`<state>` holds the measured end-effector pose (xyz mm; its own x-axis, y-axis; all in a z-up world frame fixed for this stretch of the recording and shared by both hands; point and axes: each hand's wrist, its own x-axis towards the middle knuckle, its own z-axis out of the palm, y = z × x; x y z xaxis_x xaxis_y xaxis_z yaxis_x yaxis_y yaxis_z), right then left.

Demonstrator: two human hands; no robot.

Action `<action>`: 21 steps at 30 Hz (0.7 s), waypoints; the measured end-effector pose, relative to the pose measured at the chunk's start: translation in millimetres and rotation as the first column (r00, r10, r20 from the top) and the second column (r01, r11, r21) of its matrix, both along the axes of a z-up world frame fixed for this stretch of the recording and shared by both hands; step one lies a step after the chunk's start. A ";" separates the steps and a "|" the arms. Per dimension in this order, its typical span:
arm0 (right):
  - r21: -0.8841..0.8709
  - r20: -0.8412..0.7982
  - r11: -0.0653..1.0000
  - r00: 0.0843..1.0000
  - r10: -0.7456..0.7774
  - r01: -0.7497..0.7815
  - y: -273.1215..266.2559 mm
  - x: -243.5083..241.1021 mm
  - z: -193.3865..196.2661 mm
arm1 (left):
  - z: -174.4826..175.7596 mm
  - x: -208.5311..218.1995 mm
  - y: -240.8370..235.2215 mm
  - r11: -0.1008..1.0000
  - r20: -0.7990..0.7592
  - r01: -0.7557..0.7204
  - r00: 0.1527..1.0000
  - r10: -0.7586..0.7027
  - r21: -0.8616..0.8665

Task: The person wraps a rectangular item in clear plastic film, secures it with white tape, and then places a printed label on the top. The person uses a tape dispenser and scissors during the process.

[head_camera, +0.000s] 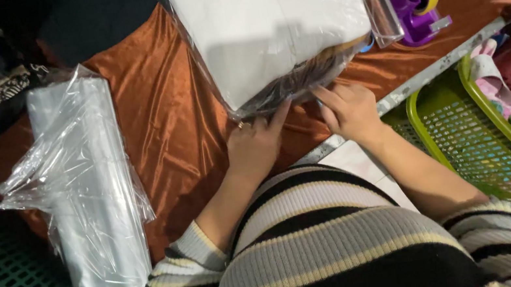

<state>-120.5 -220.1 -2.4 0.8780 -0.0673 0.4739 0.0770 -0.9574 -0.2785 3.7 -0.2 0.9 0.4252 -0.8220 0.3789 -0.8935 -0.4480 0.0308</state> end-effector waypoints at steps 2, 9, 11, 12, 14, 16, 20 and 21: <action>-0.006 0.038 1.000 0.999 -0.021 0.021 -5.9 -6.3 -10.6 | -1.6 -1.2 3.5 0.998 -0.101 0.028 0.994 -0.033 -0.055; -0.005 0.116 0.988 0.981 -0.155 0.156 -29.0 4.1 -4.3 | 3.0 3.4 17.5 0.997 -0.222 0.045 0.973 -0.058 -0.063; 0.075 0.163 0.985 0.972 -0.168 0.158 -42.7 -2.2 -10.7 | 7.4 3.5 19.6 0.996 -0.227 0.044 0.972 -0.059 -0.074; 0.154 0.214 0.977 0.960 -0.180 0.149 -51.1 1.0 -13.6 | 10.5 6.3 20.6 0.996 -0.226 0.038 0.972 -0.056 -0.085; 0.201 0.303 0.970 0.933 -0.195 0.137 -67.7 -13.0 -29.8 | 4.0 5.2 28.5 0.992 -0.278 0.052 0.957 -0.082 -0.113; 0.262 0.398 0.962 0.899 -0.182 0.079 -86.3 -23.2 -49.9 | -0.6 8.5 43.7 0.990 -0.312 0.030 0.947 -0.072 -0.135; 0.300 0.384 0.941 0.883 -0.271 0.158 -140.8 -45.8 -104.6 | -10.8 25.4 91.5 0.936 -0.332 -0.117 0.943 0.000 -0.331; 0.284 0.351 0.937 0.888 -0.298 0.202 -153.0 -54.0 -118.9 | -13.7 33.8 104.5 0.909 -0.310 -0.167 0.950 0.045 -0.381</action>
